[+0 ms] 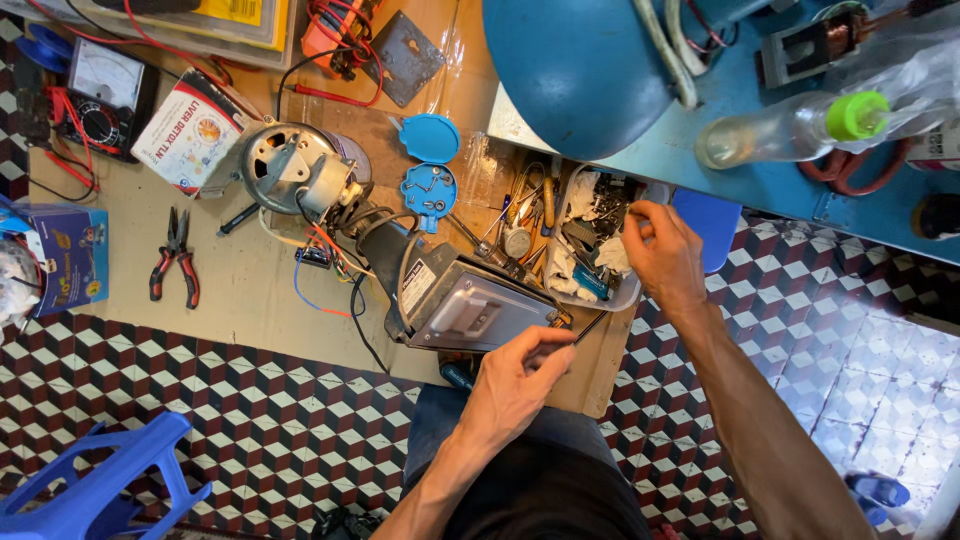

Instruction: The person uses a screwdriver to remove screws from a small motor housing, then uses pliers to adjust internal wires and components. The person continues to manipulate the motor and its wiring throughout the clip.

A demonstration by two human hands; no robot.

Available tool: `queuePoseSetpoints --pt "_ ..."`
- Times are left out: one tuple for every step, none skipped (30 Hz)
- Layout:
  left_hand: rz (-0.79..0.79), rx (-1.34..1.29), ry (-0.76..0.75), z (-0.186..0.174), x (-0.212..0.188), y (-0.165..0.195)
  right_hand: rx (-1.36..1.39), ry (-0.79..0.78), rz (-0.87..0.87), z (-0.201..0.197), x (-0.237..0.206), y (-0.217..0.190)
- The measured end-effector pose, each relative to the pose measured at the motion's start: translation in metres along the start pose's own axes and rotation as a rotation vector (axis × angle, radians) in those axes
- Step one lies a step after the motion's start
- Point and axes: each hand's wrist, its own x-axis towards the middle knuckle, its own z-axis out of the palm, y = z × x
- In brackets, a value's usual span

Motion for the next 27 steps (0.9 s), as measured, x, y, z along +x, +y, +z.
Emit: queuePoseSetpoints --pt "0.046 -0.075 0.011 0.01 0.005 0.005 0.019 0.024 -0.023 -0.01 -0.007 -0.009" --pt "0.066 -0.095 0.068 0.02 0.011 0.009 0.036 0.049 -0.045 -0.02 -0.013 -0.019" --pt "0.087 -0.115 0.123 0.03 0.02 0.015 0.026 0.053 -0.084 -0.03 -0.019 -0.028" --pt "0.107 -0.134 0.178 0.038 0.03 0.02 0.016 0.057 -0.123 -0.04 -0.025 -0.038" --pt "0.119 -0.231 0.13 0.044 0.039 0.026 0.005 0.061 -0.161 -0.049 -0.029 -0.046" --pt "0.127 -0.327 0.08 0.05 0.047 0.031 -0.009 0.068 -0.196 -0.058 -0.035 -0.054" --pt "0.131 -0.423 0.031 0.055 0.052 0.035 -0.022 0.071 -0.228 -0.066 -0.04 -0.061" --pt "0.097 -0.428 -0.01 0.059 0.055 0.037 -0.031 0.071 -0.26 -0.072 -0.043 -0.066" --pt "0.063 -0.431 -0.049 0.061 0.056 0.039 -0.048 0.088 -0.273 -0.077 -0.046 -0.07" --pt "0.032 -0.433 -0.086 0.063 0.055 0.04 -0.064 0.106 -0.289 -0.081 -0.047 -0.072" --pt "0.047 -0.455 -0.093 0.065 0.053 0.041 -0.08 0.124 -0.304 -0.083 -0.048 -0.072" --pt "0.062 -0.478 -0.101 0.067 0.051 0.04 -0.067 0.127 -0.309 -0.085 -0.05 -0.072" --pt "0.078 -0.504 -0.109 0.069 0.049 0.04 -0.056 0.128 -0.316 -0.086 -0.051 -0.071" --pt "0.087 -0.511 -0.106 0.071 0.048 0.039 -0.045 0.128 -0.323 -0.087 -0.051 -0.069" --pt "0.096 -0.519 -0.103 0.073 0.048 0.038 -0.038 0.131 -0.325 -0.087 -0.053 -0.067" --pt "0.106 -0.526 -0.097 0.075 0.048 0.037 -0.029 0.133 -0.329 -0.085 -0.053 -0.064" --pt "0.099 -0.526 -0.095 0.075 0.048 0.036 -0.019 0.136 -0.334 -0.084 -0.054 -0.062" --pt "0.093 -0.526 -0.094 0.076 0.048 0.035 -0.01 0.126 -0.316 -0.083 -0.056 -0.061" --pt "0.086 -0.526 -0.091 0.076 0.048 0.034 -0.001 0.116 -0.298 -0.082 -0.057 -0.059" --pt "0.092 -0.52 -0.094 0.075 0.047 0.032 0.007 0.105 -0.281 -0.081 -0.058 -0.059" --pt "0.098 -0.513 -0.097 0.075 0.047 0.031 0.008 0.106 -0.28 -0.08 -0.059 -0.058" --pt "0.107 -0.505 -0.1 0.074 0.047 0.029 0.008 0.108 -0.281 -0.08 -0.06 -0.058" --pt "0.094 -0.503 -0.082 0.075 0.047 0.027 0.009 0.11 -0.281 -0.08 -0.06 -0.058" --pt "0.079 -0.502 -0.065 0.075 0.047 0.025 0.01 0.109 -0.28 -0.08 -0.06 -0.059" --pt "0.064 -0.5 -0.047 0.076 0.048 0.023 0.011 0.108 -0.279 -0.08 -0.06 -0.059" --pt "0.058 -0.524 -0.043 0.075 0.048 0.021 0.013 0.107 -0.277 -0.081 -0.061 -0.06" --pt "0.053 -0.548 -0.04 0.074 0.048 0.019 0.031 0.106 -0.279 -0.08 -0.063 -0.061"
